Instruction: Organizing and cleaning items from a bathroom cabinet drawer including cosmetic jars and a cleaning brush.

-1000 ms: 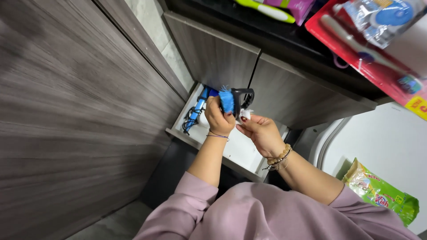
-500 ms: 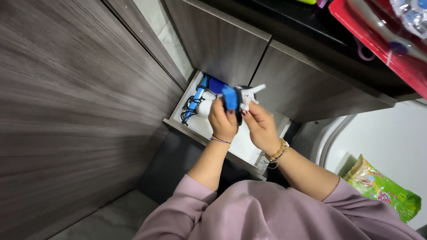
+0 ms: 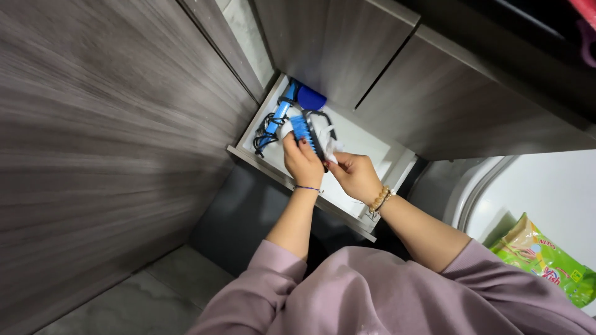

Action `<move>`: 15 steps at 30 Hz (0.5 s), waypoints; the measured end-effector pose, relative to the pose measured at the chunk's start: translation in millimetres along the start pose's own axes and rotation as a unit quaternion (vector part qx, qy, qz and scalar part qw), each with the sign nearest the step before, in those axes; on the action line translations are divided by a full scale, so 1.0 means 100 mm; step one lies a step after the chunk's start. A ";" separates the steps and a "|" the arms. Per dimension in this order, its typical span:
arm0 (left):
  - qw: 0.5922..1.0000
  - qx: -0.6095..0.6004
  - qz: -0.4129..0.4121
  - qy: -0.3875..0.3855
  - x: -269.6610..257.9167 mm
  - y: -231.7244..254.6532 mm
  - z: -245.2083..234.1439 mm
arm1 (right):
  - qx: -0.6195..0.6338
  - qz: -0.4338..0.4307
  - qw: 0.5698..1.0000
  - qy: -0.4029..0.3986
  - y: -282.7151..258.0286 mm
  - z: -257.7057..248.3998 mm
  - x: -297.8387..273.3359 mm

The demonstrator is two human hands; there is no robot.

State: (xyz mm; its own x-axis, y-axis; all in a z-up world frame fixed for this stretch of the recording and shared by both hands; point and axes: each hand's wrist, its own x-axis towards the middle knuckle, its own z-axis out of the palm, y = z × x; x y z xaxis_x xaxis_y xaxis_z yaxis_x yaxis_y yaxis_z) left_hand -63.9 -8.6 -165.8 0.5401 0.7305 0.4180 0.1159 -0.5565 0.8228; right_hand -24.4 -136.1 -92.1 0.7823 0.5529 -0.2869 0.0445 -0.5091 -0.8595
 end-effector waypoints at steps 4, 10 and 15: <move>0.981 -0.030 -0.187 0.046 -0.17 -0.61 0.10 | 0.084 -0.015 0.995 -0.049 0.57 0.10 0.14; 0.905 -0.125 -0.389 0.120 -0.53 -1.14 0.06 | 0.111 0.171 0.977 -0.062 1.14 0.30 0.27; 0.865 -0.177 -0.465 0.060 -0.76 -1.22 -0.01 | 0.150 0.188 0.962 -0.133 1.43 0.82 0.45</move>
State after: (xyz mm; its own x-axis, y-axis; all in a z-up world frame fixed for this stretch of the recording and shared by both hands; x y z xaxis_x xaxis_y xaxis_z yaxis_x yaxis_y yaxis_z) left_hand -119.8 4.3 -297.1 0.2574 0.8444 -0.4697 0.1803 0.4356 0.8819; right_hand -33.5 -130.3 -262.9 0.5205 0.5366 -0.6642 -0.4225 -0.5142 -0.7464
